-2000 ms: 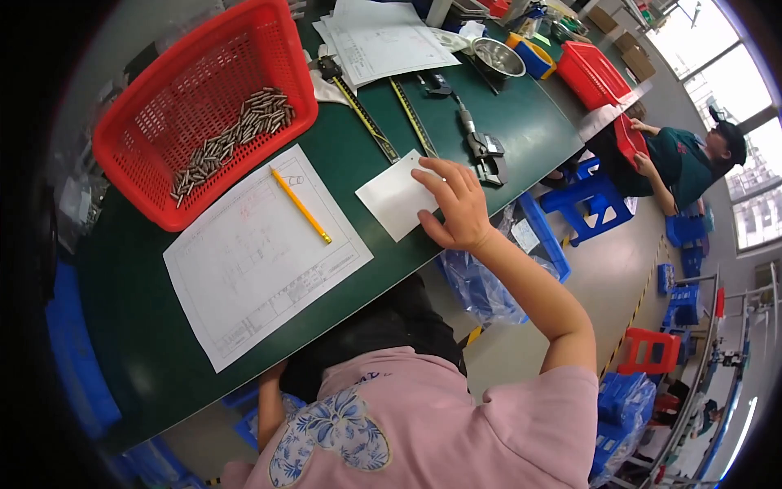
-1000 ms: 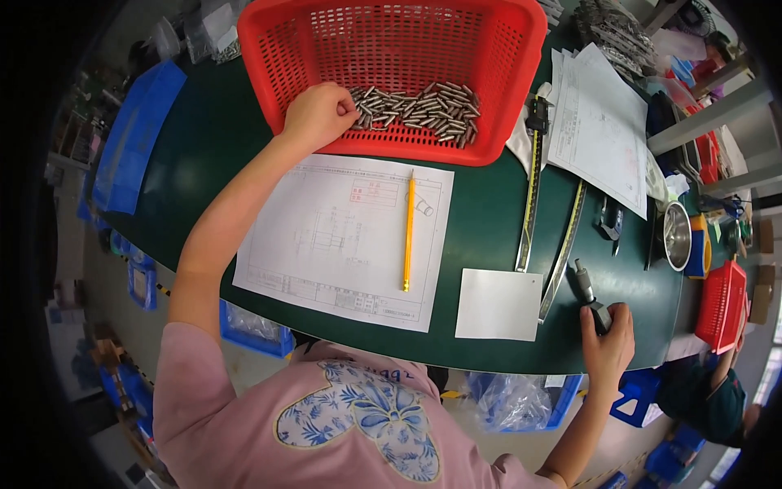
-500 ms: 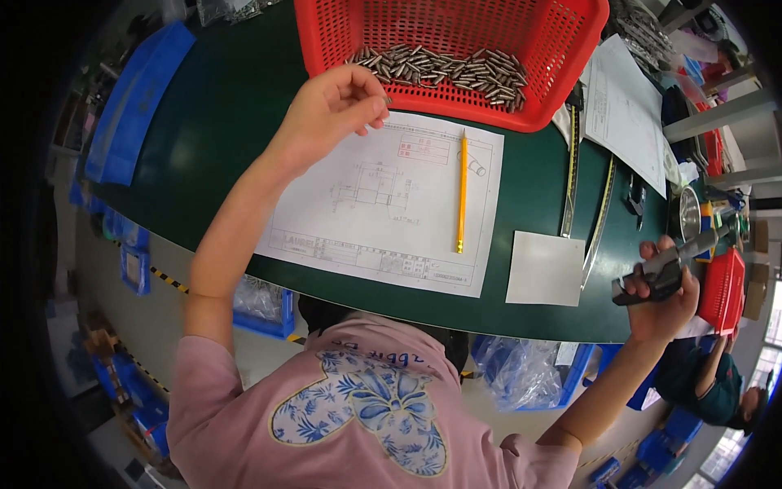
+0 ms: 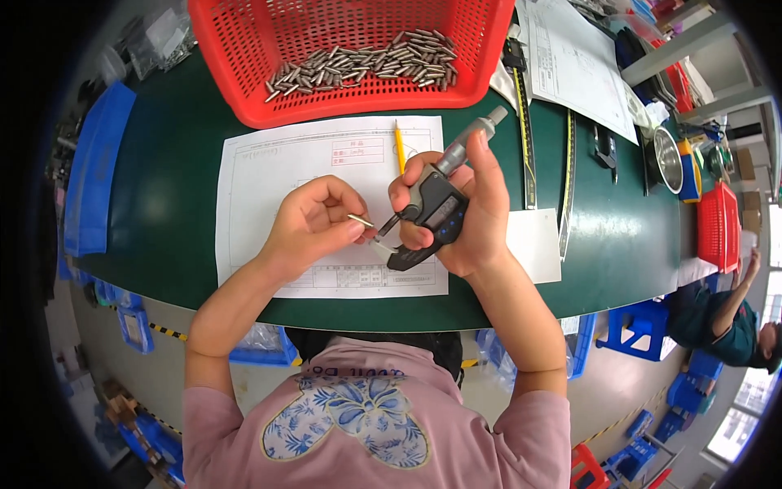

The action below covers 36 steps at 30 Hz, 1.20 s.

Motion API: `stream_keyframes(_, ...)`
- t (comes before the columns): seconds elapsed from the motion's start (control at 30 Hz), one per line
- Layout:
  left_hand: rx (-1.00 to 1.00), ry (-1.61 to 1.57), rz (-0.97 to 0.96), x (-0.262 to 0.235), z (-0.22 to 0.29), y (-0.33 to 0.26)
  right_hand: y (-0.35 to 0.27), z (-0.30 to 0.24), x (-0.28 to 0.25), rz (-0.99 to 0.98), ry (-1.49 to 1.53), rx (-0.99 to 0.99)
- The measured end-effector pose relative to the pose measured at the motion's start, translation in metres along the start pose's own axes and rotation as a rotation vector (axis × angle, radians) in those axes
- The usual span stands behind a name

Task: Using a digital micrometer to measure small metal pins at a manufacturing workbench while referencing a technical drawing.

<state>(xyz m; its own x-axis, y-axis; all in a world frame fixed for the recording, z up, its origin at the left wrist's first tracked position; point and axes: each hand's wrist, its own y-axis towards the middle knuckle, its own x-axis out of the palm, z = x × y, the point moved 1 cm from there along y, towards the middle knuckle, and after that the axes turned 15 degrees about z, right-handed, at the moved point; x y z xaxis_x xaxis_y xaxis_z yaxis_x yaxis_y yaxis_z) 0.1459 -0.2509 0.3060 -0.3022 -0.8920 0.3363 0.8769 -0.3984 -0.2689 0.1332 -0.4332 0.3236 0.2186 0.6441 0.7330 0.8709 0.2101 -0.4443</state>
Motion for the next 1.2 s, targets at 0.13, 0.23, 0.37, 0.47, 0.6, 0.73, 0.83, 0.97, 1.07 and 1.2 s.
stream_keyframes(0.13, -0.063, -0.035, -0.034, 0.004, 0.0, -0.003, -0.002, 0.003, -0.006, 0.082, 0.095, 0.081)
stream_keyframes(0.23, -0.073, 0.007, -0.059, 0.004, -0.005, -0.003, -0.002, 0.003, -0.009, 0.104, 0.098, 0.102)
stream_keyframes(0.37, -0.118, -0.022, -0.067, 0.006, -0.006, -0.005, -0.003, 0.003, -0.007, 0.13, 0.056, 0.101)
stream_keyframes(0.47, -0.134, -0.004, -0.049, 0.006, -0.006, -0.006, -0.002, 0.007, -0.008, 0.14, 0.041, 0.133)
stream_keyframes(0.6, -0.099, 0.081, -0.044, 0.005, -0.006, -0.009, -0.001, 0.012, -0.01, 0.108, 0.082, 0.149)
stream_keyframes(0.73, -0.097, 0.103, -0.057, 0.005, -0.005, -0.011, -0.004, 0.01, -0.006, 0.113, 0.035, 0.141)
stream_keyframes(0.83, -0.113, 0.108, -0.062, 0.004, -0.005, -0.011, -0.003, 0.011, -0.008, 0.099, 0.004, 0.131)
stream_keyframes(0.97, -0.111, 0.125, -0.077, 0.005, -0.005, -0.012, -0.001, 0.014, -0.011, 0.087, 0.048, 0.178)
stream_keyframes(1.07, -0.094, 0.13, -0.077, 0.005, -0.005, -0.012, -0.003, 0.011, -0.006, 0.156, 0.004, 0.165)
stream_keyframes(1.2, -0.094, 0.122, -0.081, 0.004, -0.007, -0.012, -0.001, 0.012, -0.008, 0.147, 0.061, 0.212)
